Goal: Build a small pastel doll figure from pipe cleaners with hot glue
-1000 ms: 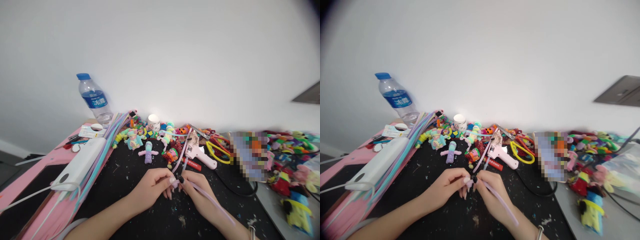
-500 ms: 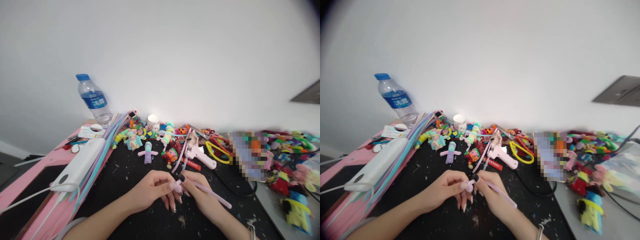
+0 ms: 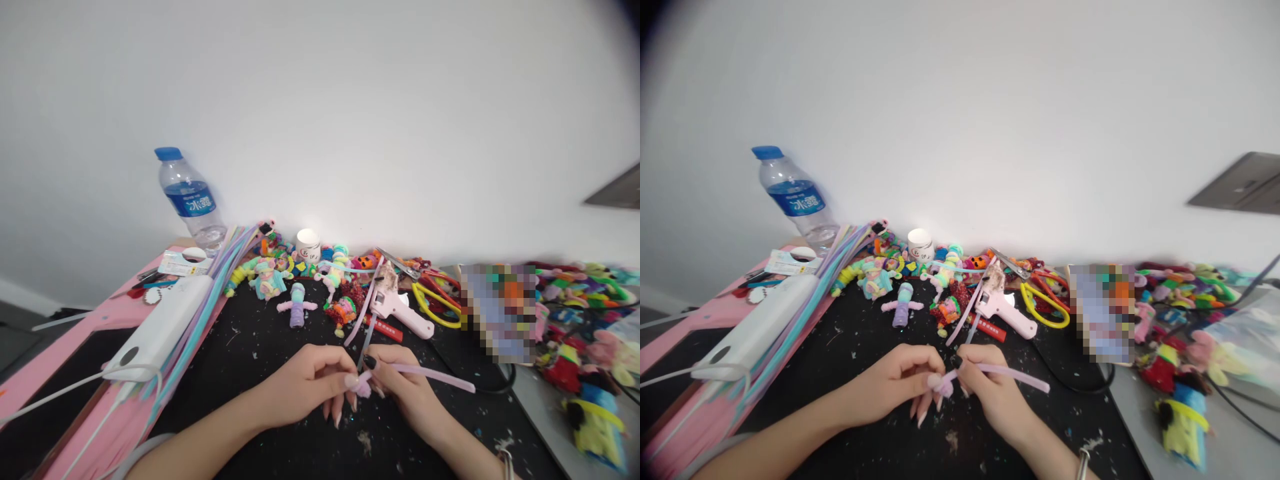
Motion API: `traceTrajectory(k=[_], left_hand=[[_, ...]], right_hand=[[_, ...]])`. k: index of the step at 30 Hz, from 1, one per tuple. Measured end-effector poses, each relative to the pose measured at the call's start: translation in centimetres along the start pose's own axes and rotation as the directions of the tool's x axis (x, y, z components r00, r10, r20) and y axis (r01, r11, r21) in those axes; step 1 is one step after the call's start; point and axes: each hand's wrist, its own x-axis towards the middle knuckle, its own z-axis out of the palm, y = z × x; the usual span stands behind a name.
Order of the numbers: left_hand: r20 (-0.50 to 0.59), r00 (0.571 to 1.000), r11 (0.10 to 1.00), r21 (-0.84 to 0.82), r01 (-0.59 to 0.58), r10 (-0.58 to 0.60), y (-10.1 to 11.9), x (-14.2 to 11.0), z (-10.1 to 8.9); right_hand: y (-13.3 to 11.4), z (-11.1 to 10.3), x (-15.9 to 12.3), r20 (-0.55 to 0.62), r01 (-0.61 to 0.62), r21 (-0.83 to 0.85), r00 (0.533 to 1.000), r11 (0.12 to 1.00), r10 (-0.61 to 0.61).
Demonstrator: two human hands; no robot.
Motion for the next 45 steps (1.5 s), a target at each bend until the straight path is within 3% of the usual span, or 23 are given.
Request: traceTrajectory(k=[5, 12, 17, 24, 29, 32, 40, 45], left_hand=[[-0.042, 0.999, 0.999, -0.021, 0.024, -0.025, 0.2, 0.0, 0.4], [-0.116, 0.992, 0.999, 0.003, -0.047, 0.047, 0.2, -0.2, 0.3], [-0.253, 0.950, 0.977, 0.153, -0.147, 0.182, 0.1, -0.2, 0.1], [-0.334, 0.883, 0.886, 0.432, -0.167, 0.329, 0.0, -0.2, 0.1], [-0.279, 0.868, 0.842, 0.482, -0.243, 0.410, 0.2, -0.1, 0.2], [-0.260, 0.873, 0.828, 0.507, -0.240, 0.412, 0.1, -0.1, 0.1], [-0.038, 0.910, 0.716, 0.631, -0.298, 0.413, 0.1, -0.3, -0.3], [0.087, 0.935, 0.689, 0.652, -0.315, 0.345, 0.3, -0.6, -0.4]], right_hand=[[0.0, 0.1, 0.1, 0.017, -0.039, -0.053, 0.999, 0.998, 0.040], [0.1, 0.3, 0.1, 0.028, -0.067, -0.109, 0.997, 0.992, 0.070], [-0.7, 0.8, 0.2, 0.041, 0.037, -0.284, 0.999, 0.958, -0.026], [-1.4, 1.2, -0.1, 0.204, 0.206, -0.467, 0.971, 0.860, -0.122], [-0.9, 1.0, -0.1, 0.218, 0.246, -0.557, 0.965, 0.793, -0.146], [-0.7, 0.8, -0.2, 0.164, 0.269, -0.557, 0.963, 0.786, -0.213], [-0.1, 0.4, -0.5, -0.012, 0.235, -0.515, 0.960, 0.824, -0.281], [0.0, 0.3, -0.2, -0.015, 0.191, -0.440, 0.975, 0.878, -0.220]])
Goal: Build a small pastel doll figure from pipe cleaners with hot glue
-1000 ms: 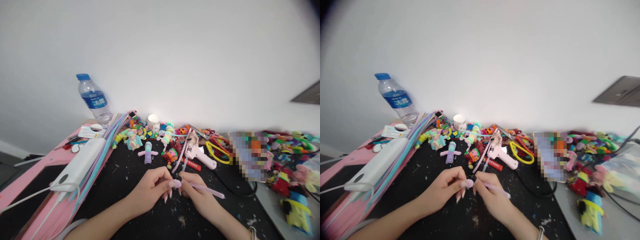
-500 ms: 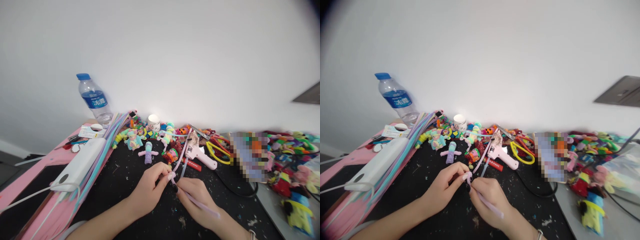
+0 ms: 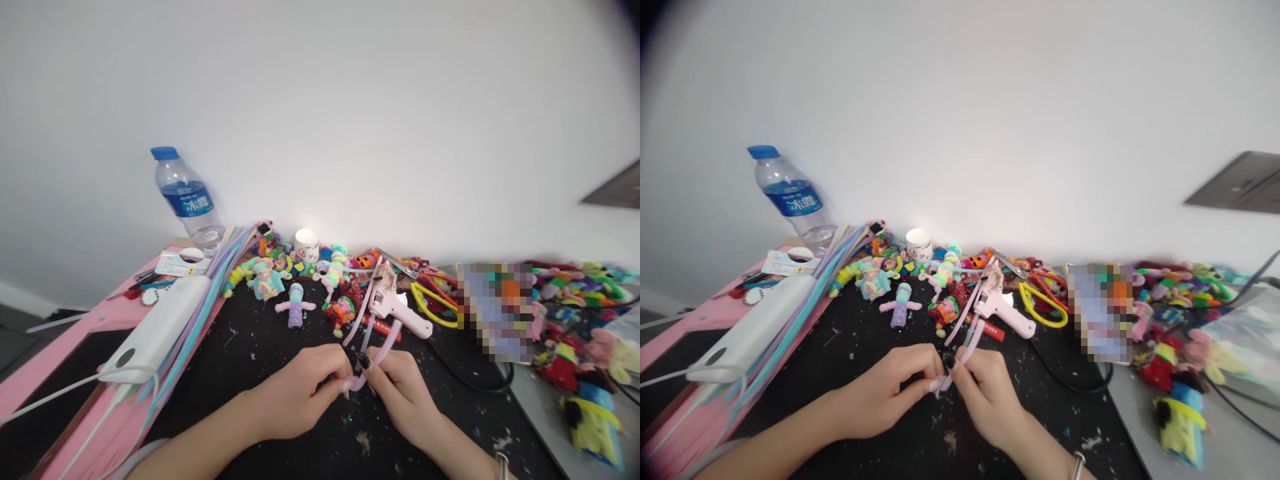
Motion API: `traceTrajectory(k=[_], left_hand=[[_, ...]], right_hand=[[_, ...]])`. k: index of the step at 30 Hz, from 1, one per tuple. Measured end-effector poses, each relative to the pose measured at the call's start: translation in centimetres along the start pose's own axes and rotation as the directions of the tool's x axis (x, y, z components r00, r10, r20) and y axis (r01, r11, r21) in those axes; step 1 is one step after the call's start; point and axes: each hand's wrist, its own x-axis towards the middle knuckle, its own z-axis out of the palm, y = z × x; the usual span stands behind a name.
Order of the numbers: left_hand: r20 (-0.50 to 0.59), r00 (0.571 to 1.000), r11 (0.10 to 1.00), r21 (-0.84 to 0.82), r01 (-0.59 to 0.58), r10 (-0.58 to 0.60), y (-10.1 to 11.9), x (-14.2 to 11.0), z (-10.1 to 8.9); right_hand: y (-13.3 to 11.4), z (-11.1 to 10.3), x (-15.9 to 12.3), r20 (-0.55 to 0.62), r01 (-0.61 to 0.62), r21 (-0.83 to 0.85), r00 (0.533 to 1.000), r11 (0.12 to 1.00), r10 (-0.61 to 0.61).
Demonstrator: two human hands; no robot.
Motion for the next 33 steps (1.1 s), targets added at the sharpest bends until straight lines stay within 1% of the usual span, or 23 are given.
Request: traceTrajectory(k=[3, 5, 7, 9, 13, 15, 17, 19, 21, 23, 25, 28, 31, 33], left_hand=[[0.054, 0.998, 0.999, -0.043, -0.011, 0.013, 0.2, 0.0, -0.1], [0.067, 0.998, 0.993, -0.119, -0.006, 0.014, 0.4, 0.1, -0.2], [0.066, 0.998, 0.974, -0.226, 0.026, -0.011, 0.5, 0.2, -0.1], [0.064, 0.996, 0.936, -0.344, 0.073, -0.054, 0.6, 0.2, -0.1], [0.091, 0.989, 0.833, -0.534, 0.145, -0.113, 0.8, 0.2, 0.1], [0.094, 0.988, 0.784, -0.601, 0.156, -0.124, 0.8, 0.3, 0.1], [0.068, 0.989, 0.740, -0.657, 0.143, -0.132, 0.8, 0.4, 0.1], [0.008, 0.991, 0.711, -0.695, 0.104, -0.137, 0.6, 0.4, 0.1], [-0.072, 0.986, 0.699, -0.713, 0.055, -0.151, 0.4, 0.5, 0.1], [-0.136, 0.973, 0.685, -0.727, 0.030, -0.187, 0.1, 0.6, 0.2], [-0.172, 0.955, 0.653, -0.757, 0.030, -0.243, -0.2, 0.6, 0.3], [-0.184, 0.935, 0.603, -0.797, 0.038, -0.302, -0.5, 0.5, 0.5], [-0.205, 0.923, 0.611, -0.790, 0.040, -0.326, -0.5, 0.5, 0.6], [-0.186, 0.927, 0.608, -0.792, 0.053, -0.324, -0.4, 0.6, 0.5]], right_hand=[[-0.1, 0.0, 0.2, 0.055, -0.068, 0.062, 0.996, 0.996, 0.065], [-0.3, 0.0, 0.4, 0.074, -0.114, 0.132, 0.992, 0.985, 0.105], [-0.4, 0.0, 0.5, 0.072, -0.151, 0.227, 0.988, 0.962, 0.138], [-0.3, 0.0, 0.6, 0.067, -0.186, 0.343, 0.982, 0.921, 0.174], [0.2, 0.3, 0.6, 0.092, -0.270, 0.551, 0.960, 0.790, 0.264], [0.6, 0.4, 0.6, 0.110, -0.293, 0.609, 0.952, 0.738, 0.287], [0.8, 0.5, 0.6, 0.118, -0.300, 0.636, 0.948, 0.711, 0.295], [0.9, 0.5, 0.7, 0.113, -0.303, 0.639, 0.946, 0.707, 0.304], [0.9, 0.5, 0.8, 0.088, -0.303, 0.621, 0.944, 0.723, 0.319], [0.7, 0.4, 0.8, 0.037, -0.291, 0.577, 0.943, 0.763, 0.331], [0.3, 0.4, 0.8, -0.027, -0.271, 0.500, 0.945, 0.823, 0.327], [-0.2, 0.5, 0.5, -0.076, -0.243, 0.355, 0.955, 0.903, 0.287], [-0.4, 0.6, 0.3, -0.043, -0.212, 0.267, 0.972, 0.940, 0.232], [-0.3, 0.7, 0.2, -0.036, -0.192, 0.226, 0.978, 0.955, 0.205]])
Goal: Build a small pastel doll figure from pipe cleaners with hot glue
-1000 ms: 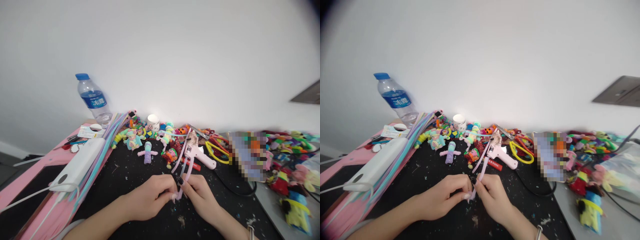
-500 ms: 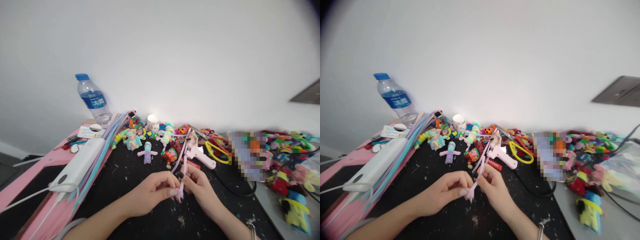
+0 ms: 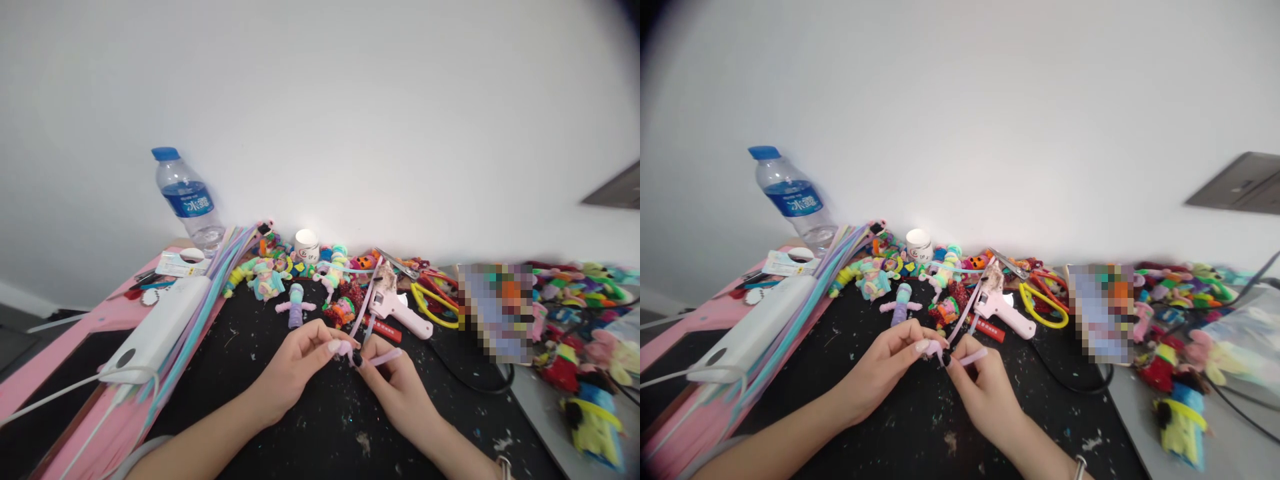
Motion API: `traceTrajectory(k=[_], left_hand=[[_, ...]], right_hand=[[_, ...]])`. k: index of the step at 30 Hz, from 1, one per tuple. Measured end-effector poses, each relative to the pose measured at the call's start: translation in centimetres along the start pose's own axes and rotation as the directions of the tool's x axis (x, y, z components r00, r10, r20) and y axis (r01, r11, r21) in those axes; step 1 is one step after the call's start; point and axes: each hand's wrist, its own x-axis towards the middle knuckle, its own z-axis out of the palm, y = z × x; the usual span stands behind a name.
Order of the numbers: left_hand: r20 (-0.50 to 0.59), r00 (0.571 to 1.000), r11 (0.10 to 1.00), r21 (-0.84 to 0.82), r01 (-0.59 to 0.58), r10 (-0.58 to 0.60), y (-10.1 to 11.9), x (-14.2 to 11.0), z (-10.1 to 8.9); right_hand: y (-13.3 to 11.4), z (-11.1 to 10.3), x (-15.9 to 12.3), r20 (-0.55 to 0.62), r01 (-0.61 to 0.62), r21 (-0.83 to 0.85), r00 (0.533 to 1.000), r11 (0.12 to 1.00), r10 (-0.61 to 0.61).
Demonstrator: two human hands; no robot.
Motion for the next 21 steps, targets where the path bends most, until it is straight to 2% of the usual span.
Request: traceTrajectory(k=[5, 12, 15, 21], left_hand=[[0.119, 0.993, 1.000, -0.006, 0.016, -0.015, 0.55, -0.02, 0.21], [0.193, 0.981, 0.995, -0.093, 0.041, -0.023, 0.34, -0.11, 0.25], [0.165, 0.986, 0.997, -0.073, 0.029, -0.016, 0.22, -0.04, 0.24], [0.015, 1.000, 0.998, 0.067, 0.001, -0.002, 0.05, 0.07, 0.01]], right_hand=[[0.28, -0.05, -0.05, -0.040, 0.027, -0.033, 0.999, 0.999, -0.029], [-0.33, 0.12, -0.05, 0.040, -0.010, 0.036, 0.999, 0.999, 0.009], [-0.57, 0.19, 0.06, 0.077, -0.016, 0.053, 0.997, 0.998, 0.012], [-0.70, 0.14, 0.11, 0.067, 0.055, -0.021, 0.996, 0.998, -0.054]])
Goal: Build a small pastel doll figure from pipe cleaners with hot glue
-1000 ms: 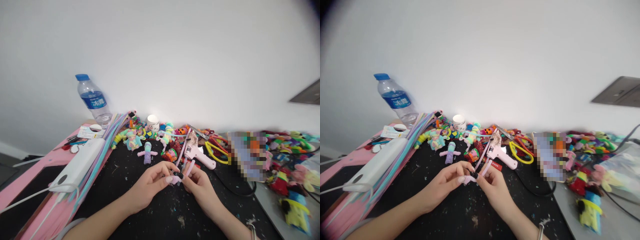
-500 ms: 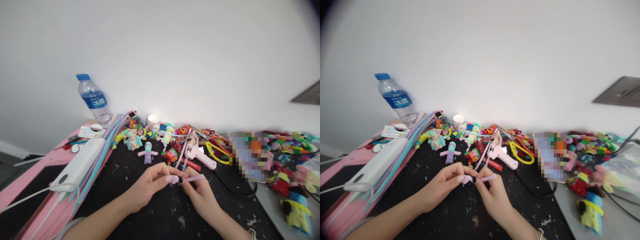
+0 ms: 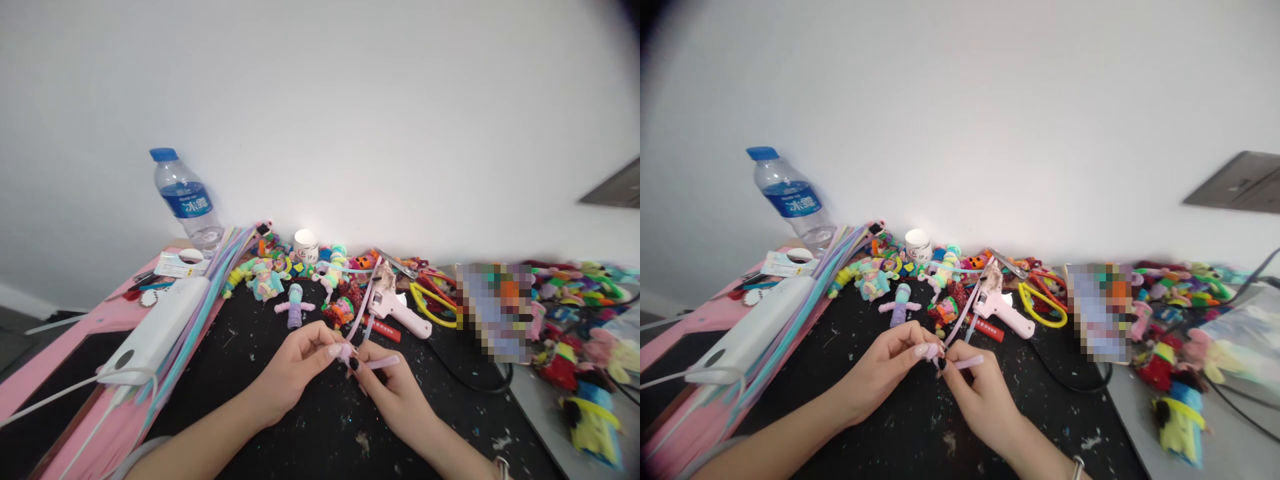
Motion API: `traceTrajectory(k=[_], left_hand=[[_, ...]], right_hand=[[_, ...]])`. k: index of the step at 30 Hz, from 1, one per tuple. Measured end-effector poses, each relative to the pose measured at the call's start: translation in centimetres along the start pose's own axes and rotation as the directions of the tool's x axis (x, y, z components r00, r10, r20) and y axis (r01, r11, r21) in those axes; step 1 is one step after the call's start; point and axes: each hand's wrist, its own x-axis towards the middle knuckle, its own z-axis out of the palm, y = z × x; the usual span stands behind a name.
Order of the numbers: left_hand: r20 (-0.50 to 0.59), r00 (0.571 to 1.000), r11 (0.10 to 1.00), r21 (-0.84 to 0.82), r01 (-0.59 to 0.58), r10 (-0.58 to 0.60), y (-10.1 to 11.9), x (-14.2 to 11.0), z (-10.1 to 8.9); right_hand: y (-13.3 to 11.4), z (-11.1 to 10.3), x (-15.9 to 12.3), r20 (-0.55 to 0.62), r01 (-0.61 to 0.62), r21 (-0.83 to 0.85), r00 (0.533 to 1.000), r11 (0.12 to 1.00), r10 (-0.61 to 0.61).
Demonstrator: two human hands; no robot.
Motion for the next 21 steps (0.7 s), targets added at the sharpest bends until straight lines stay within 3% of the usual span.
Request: traceTrajectory(k=[5, 10, 13, 17, 21], left_hand=[[-0.074, 0.995, 0.972, 0.228, -0.056, 0.075, 0.32, 0.04, -0.16], [-0.054, 0.991, 0.899, 0.430, -0.089, 0.124, 0.48, 0.03, -0.10], [0.025, 0.986, 0.828, 0.540, -0.152, 0.164, 0.44, -0.08, -0.04], [0.214, 0.961, 0.709, 0.650, -0.272, 0.173, 0.48, -0.39, -0.03], [0.333, 0.937, 0.681, 0.662, -0.313, 0.108, 0.61, -0.69, -0.03]], right_hand=[[-0.01, -0.29, -0.36, 0.045, 0.087, -0.115, 0.996, 0.990, -0.082], [0.02, -0.65, -0.58, 0.054, 0.157, -0.205, 0.987, 0.966, -0.149], [-0.03, -0.82, -0.57, 0.059, 0.199, -0.232, 0.980, 0.952, -0.191], [-0.10, -0.97, -0.44, 0.069, 0.207, -0.234, 0.978, 0.950, -0.196], [0.13, -0.94, -0.26, 0.081, 0.176, -0.197, 0.983, 0.965, -0.163]])
